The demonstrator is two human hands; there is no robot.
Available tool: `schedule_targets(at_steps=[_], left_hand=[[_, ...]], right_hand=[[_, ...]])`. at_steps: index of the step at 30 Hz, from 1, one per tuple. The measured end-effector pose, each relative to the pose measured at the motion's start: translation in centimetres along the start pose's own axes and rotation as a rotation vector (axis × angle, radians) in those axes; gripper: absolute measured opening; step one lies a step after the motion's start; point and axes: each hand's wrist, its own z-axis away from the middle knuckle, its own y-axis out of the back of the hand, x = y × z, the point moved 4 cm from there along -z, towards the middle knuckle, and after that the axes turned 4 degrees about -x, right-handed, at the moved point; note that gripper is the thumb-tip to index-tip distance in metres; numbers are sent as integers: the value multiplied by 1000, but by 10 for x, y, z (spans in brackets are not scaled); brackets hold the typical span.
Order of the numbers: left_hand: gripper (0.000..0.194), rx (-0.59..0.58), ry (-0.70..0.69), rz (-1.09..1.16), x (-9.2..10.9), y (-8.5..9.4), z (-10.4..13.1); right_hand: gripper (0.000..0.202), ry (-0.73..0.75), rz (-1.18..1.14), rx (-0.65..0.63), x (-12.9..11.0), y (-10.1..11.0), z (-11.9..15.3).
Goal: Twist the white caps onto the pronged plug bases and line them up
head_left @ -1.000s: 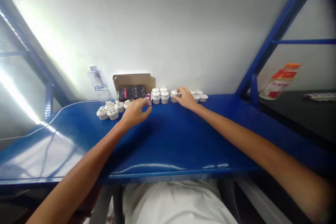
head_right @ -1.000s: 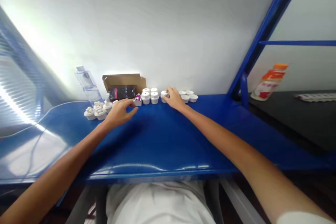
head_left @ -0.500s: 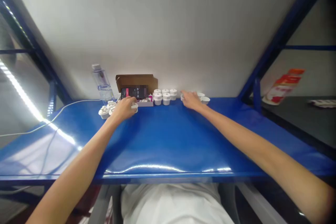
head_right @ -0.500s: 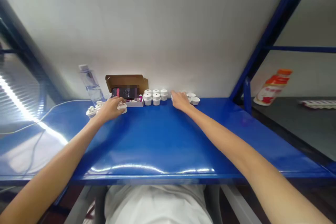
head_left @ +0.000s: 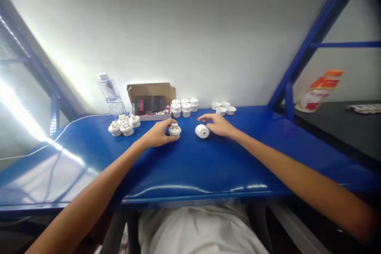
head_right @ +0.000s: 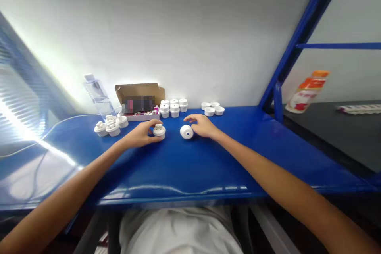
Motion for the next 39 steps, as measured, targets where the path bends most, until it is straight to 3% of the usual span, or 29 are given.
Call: schedule_targets(at_steps=[3,5,10,14,17,18,21,26,30,36,39], left_hand=[[50,-12,26,-14,-5,-7,0],[50,-1,21,-14,-4,-8,0],[43,13,1,-45,5,-8,2],[42,21,19,-120,12,-13,2],[38,23,32,-157,16,-15,2],[38,18,31,-156,17,-15,2],[40,-7,14,-139,16,-14,3],[41,32,13,-47,12,-14,4],[42,51,-16,47,16,-21,3],[43,136,-7,96,21,-21,2],[46,115,-9,259,20,-20,2]], right_hand=[[57,136,-80,-254,-20,-12,11],[63,265,-9,-355,-38,-21,21],[46,489,193,-380,-75,-37,45],[74,677,221,-263,-111,-59,86],[53,891,307,-450,-132,-100,127],[45,897,322,-473,-134,-110,135],[42,728,199,-522,-128,-115,132],[30,101,-181,-406,-92,-64,70],[31,39,-305,-317,-85,-40,31],[32,10,-185,-198,-69,-57,8],[44,-73,-239,-226,-54,-62,9]])
